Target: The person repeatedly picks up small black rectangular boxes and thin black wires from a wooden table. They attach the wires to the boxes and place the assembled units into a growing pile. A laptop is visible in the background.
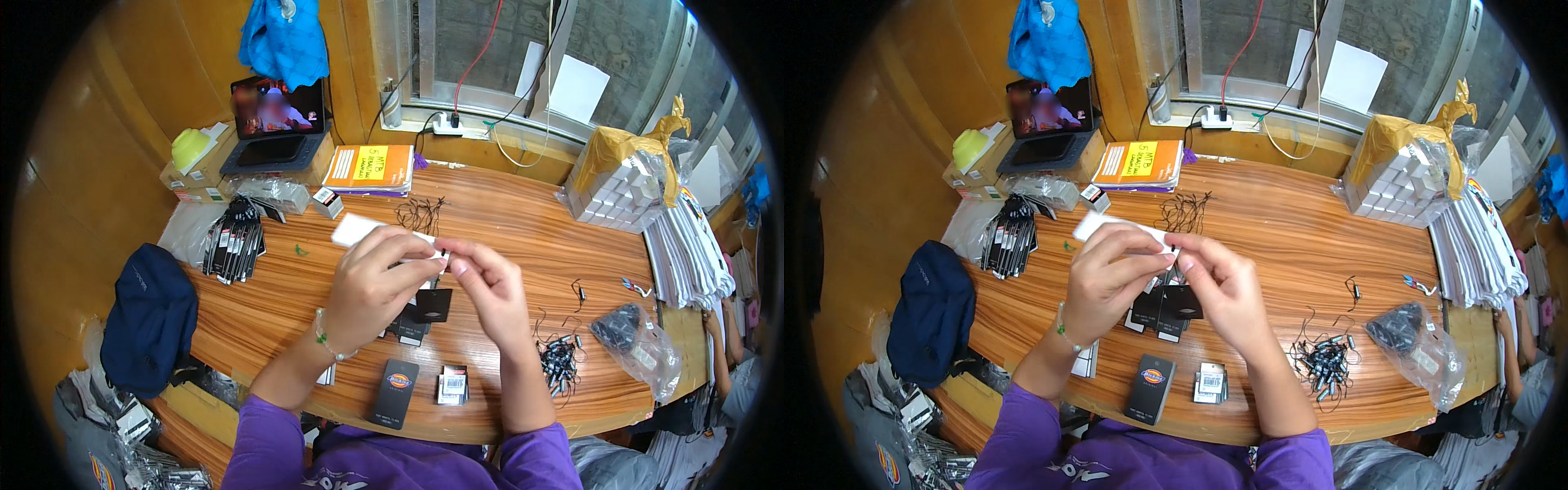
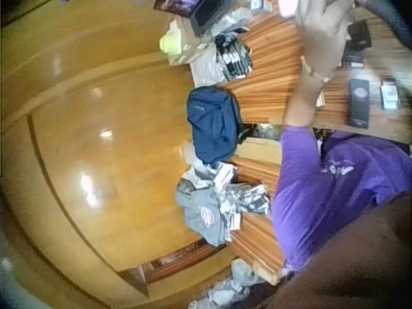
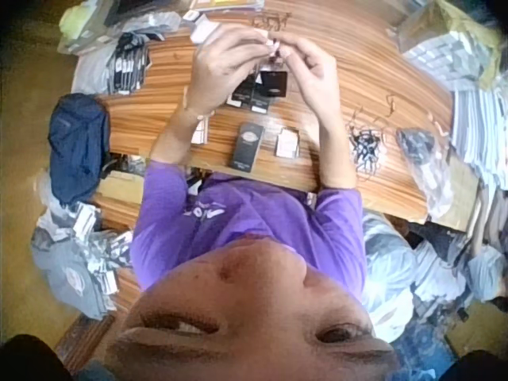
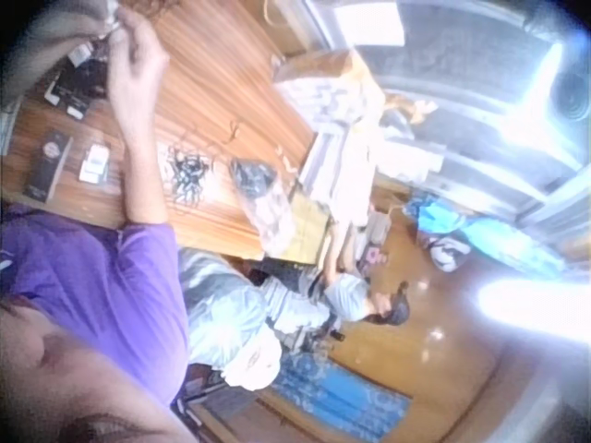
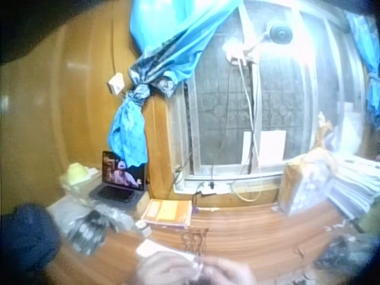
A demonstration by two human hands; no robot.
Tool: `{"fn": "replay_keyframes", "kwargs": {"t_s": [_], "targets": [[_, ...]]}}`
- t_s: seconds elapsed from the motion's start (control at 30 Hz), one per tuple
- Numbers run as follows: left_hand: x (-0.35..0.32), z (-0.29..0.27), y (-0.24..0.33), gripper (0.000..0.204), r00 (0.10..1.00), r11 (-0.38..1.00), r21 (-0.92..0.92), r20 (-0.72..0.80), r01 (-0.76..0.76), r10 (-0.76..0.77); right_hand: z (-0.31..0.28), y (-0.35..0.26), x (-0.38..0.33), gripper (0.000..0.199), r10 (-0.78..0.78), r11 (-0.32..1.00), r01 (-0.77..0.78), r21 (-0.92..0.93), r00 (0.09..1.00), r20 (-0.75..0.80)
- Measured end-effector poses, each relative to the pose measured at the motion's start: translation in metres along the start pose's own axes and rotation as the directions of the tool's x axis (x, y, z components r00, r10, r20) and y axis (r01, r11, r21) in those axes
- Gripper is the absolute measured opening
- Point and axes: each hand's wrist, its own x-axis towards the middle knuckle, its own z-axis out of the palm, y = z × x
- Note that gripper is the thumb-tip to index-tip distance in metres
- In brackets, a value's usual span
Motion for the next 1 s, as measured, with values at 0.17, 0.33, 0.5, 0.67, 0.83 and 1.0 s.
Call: {"fn": "replay_keyframes", "kwargs": {"t_s": [0.17, 0.33, 0.5, 0.67, 0.83, 1.0], "targets": [[0.012, 0.004, 0.005, 0.020, 0.960, 0.923, 0.261, 0.067, -0.282, 0.274, -0.018, 0.012, 0.008, 0.010, 0.064, 0.969, -0.072, 0.238, 0.997, 0.040], [0.014, 0.006, 0.015, 0.016, 0.944, 0.898, 0.297, 0.164, -0.324, 0.287, -0.027, 0.018, 0.013, 0.009, -0.119, 0.992, 0.125, -0.001, 0.948, -0.296], [0.003, 0.007, 0.011, 0.016, 0.966, 0.946, 0.226, 0.162, -0.234, 0.200, -0.049, 0.014, 0.020, 0.010, -0.079, 0.866, 0.211, 0.453, 0.953, -0.292], [-0.007, 0.019, 0.000, 0.014, 0.985, 0.991, 0.067, 0.135, -0.117, 0.107, -0.046, 0.017, 0.019, 0.009, -0.079, 0.710, 0.154, 0.687, 0.987, -0.139], [-0.015, 0.029, -0.002, 0.014, 0.914, 0.760, -0.508, 0.252, 0.404, -0.317, -0.040, 0.012, 0.016, 0.009, -0.084, 0.664, 0.114, 0.739, 0.993, -0.077], [-0.018, 0.035, -0.001, 0.016, 0.791, 0.346, -0.730, 0.433, 0.589, -0.432, -0.038, 0.007, 0.013, 0.010, -0.092, 0.678, 0.116, 0.726, 0.993, -0.073]]}}
